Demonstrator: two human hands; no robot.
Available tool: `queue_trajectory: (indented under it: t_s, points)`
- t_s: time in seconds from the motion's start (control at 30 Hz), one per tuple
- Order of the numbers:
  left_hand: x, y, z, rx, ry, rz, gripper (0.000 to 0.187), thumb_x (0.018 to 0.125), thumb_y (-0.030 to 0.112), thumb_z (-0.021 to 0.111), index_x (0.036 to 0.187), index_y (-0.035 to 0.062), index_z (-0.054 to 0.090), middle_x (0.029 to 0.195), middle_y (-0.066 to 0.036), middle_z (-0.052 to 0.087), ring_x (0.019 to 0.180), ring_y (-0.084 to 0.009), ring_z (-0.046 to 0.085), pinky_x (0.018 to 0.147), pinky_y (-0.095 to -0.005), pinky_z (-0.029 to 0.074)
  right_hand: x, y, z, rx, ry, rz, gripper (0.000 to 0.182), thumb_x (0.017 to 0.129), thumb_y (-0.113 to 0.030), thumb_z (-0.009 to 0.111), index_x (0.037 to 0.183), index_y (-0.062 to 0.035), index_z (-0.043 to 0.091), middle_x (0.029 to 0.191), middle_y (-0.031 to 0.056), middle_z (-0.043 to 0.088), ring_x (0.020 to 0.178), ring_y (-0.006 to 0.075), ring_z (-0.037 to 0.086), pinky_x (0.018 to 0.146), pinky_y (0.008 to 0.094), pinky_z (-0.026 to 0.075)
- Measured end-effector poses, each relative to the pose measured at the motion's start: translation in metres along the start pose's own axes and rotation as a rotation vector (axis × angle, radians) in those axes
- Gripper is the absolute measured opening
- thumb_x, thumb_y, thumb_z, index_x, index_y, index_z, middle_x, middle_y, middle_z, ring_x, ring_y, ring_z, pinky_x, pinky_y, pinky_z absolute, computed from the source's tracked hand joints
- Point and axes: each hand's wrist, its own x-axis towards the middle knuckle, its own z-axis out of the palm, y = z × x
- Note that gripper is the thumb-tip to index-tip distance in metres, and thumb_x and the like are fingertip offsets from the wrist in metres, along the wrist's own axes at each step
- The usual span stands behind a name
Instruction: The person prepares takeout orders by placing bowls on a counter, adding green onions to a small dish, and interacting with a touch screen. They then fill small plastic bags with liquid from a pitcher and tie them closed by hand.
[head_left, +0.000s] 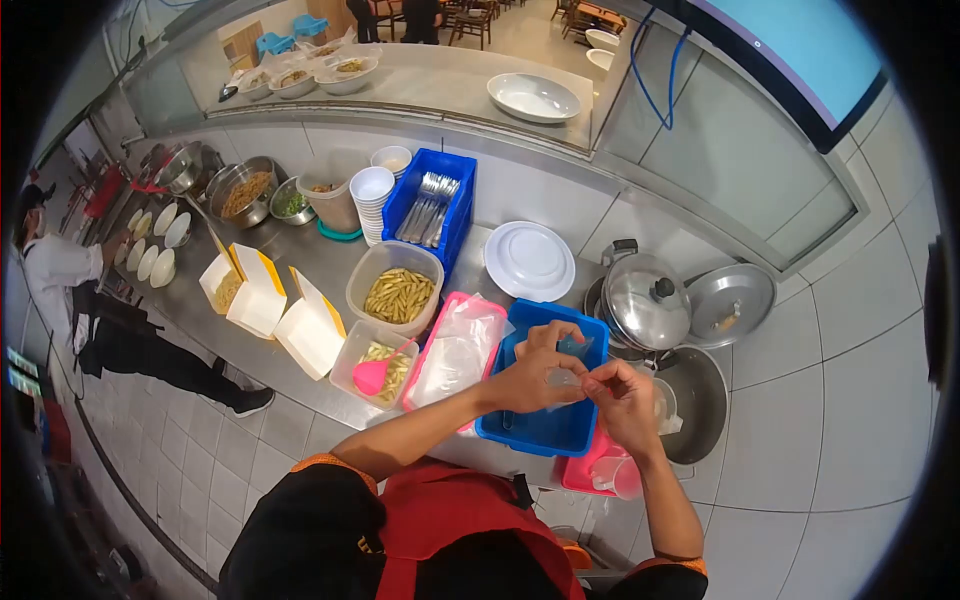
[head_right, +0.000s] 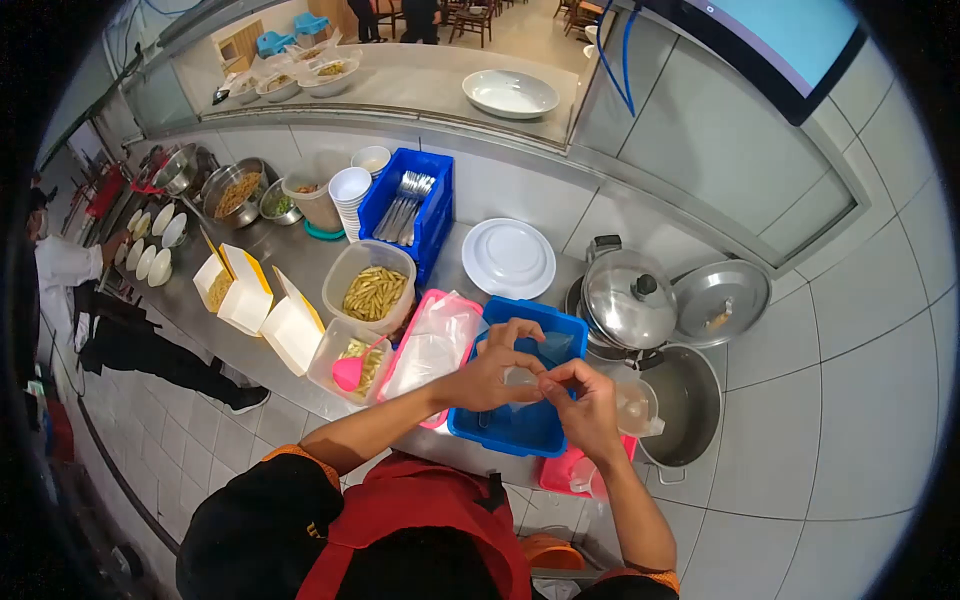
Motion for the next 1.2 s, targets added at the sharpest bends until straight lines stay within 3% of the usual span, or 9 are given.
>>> queue_trajectory:
  t_s: [0.07, 0.13, 0.47, 0.53, 0.73, 0.83, 0.9, 1.03, 1.2]
  points:
    - [-0.006, -0.007, 0.013, 0.069, 0.050, 0.001, 0.020, 0.078, 0.033, 0.074, 0.090, 0.0187, 0.072, 0.130, -0.006, 0.041, 0.123, -0.0286, 0.032, 0.100, -0.0475, 0.019, -0.001, 0.028, 0.000, 0.035, 0.014, 0.095, 0.007, 0.087, -0.002, 0.068, 0.084, 0.0001, 0.062, 0.081, 0.0033, 0.065, 0.075, 0.0084, 0.059, 0.068, 0.0247, 0.048]
    - [-0.011, -0.016, 0.029, 0.257, 0.273, 0.045, 0.014, 0.076, 0.028, 0.072, 0.083, 0.0161, 0.070, 0.121, -0.003, 0.050, 0.120, -0.0274, 0.035, 0.098, -0.0477, 0.020, -0.006, 0.056, 0.008, -0.055, 0.073, 0.084, 0.006, 0.087, -0.002, 0.067, 0.084, 0.0001, 0.062, 0.081, 0.0039, 0.066, 0.075, 0.0088, 0.059, 0.068, 0.0243, 0.048]
    - [-0.031, -0.112, 0.086, 0.317, 0.173, 0.000, 0.012, 0.075, 0.025, 0.071, 0.081, 0.0166, 0.065, 0.089, 0.002, 0.060, 0.101, -0.0215, 0.045, 0.086, -0.0451, 0.024, -0.022, 0.174, 0.049, -0.188, 0.411, 0.218, 0.007, 0.089, -0.004, 0.064, 0.085, 0.0002, 0.063, 0.075, 0.0022, 0.064, 0.067, 0.0067, 0.056, 0.061, 0.0224, 0.045]
    - [-0.032, -0.120, 0.093, 0.355, 0.280, 0.010, 0.012, 0.076, 0.025, 0.072, 0.082, 0.0160, 0.068, 0.080, 0.004, 0.059, 0.097, -0.0199, 0.046, 0.085, -0.0432, 0.024, -0.022, 0.190, 0.053, -0.166, 0.465, 0.244, 0.007, 0.090, -0.005, 0.064, 0.086, 0.0004, 0.063, 0.075, 0.0019, 0.063, 0.066, 0.0064, 0.055, 0.059, 0.0221, 0.044]
    - [-0.037, -0.143, 0.102, 0.444, 0.269, 0.161, 0.011, 0.075, 0.022, 0.072, 0.084, 0.0167, 0.072, 0.076, 0.005, 0.062, 0.091, -0.0166, 0.048, 0.083, -0.0429, 0.026, -0.029, 0.207, 0.058, -0.093, 0.516, 0.331, 0.012, 0.089, -0.003, 0.063, 0.100, 0.0027, 0.063, 0.079, 0.0025, 0.064, 0.069, 0.0068, 0.056, 0.060, 0.0217, 0.045]
    - [-0.036, -0.147, 0.103, 0.451, 0.233, 0.141, 0.009, 0.076, 0.022, 0.071, 0.083, 0.0173, 0.071, 0.080, 0.005, 0.065, 0.093, -0.0183, 0.049, 0.084, -0.0437, 0.026, -0.028, 0.200, 0.062, 0.059, 0.537, 0.268, 0.033, 0.086, -0.001, 0.064, 0.117, 0.0033, 0.055, 0.083, 0.0035, 0.063, 0.072, 0.0077, 0.057, 0.063, 0.0220, 0.046]
    - [-0.034, -0.146, 0.104, 0.458, 0.210, 0.119, 0.009, 0.075, 0.021, 0.071, 0.083, 0.0170, 0.071, 0.081, 0.004, 0.066, 0.093, -0.0185, 0.049, 0.084, -0.0439, 0.026, -0.028, 0.195, 0.063, -0.114, 0.477, 0.149, 0.052, 0.082, 0.001, 0.063, 0.131, 0.0025, 0.044, 0.084, 0.0048, 0.062, 0.074, 0.0091, 0.057, 0.066, 0.0226, 0.046]
    - [-0.030, -0.146, 0.108, 0.479, 0.203, 0.097, 0.009, 0.076, 0.020, 0.069, 0.084, 0.0160, 0.071, 0.081, 0.003, 0.066, 0.094, -0.0191, 0.049, 0.084, -0.0449, 0.025, -0.024, 0.194, 0.063, -0.213, 0.499, 0.127, 0.057, 0.080, 0.001, 0.063, 0.133, 0.0021, 0.042, 0.082, 0.0059, 0.060, 0.072, 0.0110, 0.057, 0.066, 0.0247, 0.047]
    - [-0.029, -0.138, 0.110, 0.529, 0.200, 0.001, 0.011, 0.080, 0.023, 0.064, 0.086, 0.0161, 0.071, 0.085, 0.003, 0.065, 0.098, -0.0205, 0.048, 0.086, -0.0471, 0.024, -0.019, 0.193, 0.068, -0.284, 0.555, 0.061, 0.038, 0.082, 0.000, 0.060, 0.116, 0.0018, 0.044, 0.078, 0.0096, 0.058, 0.068, 0.0174, 0.058, 0.066, 0.0301, 0.047]
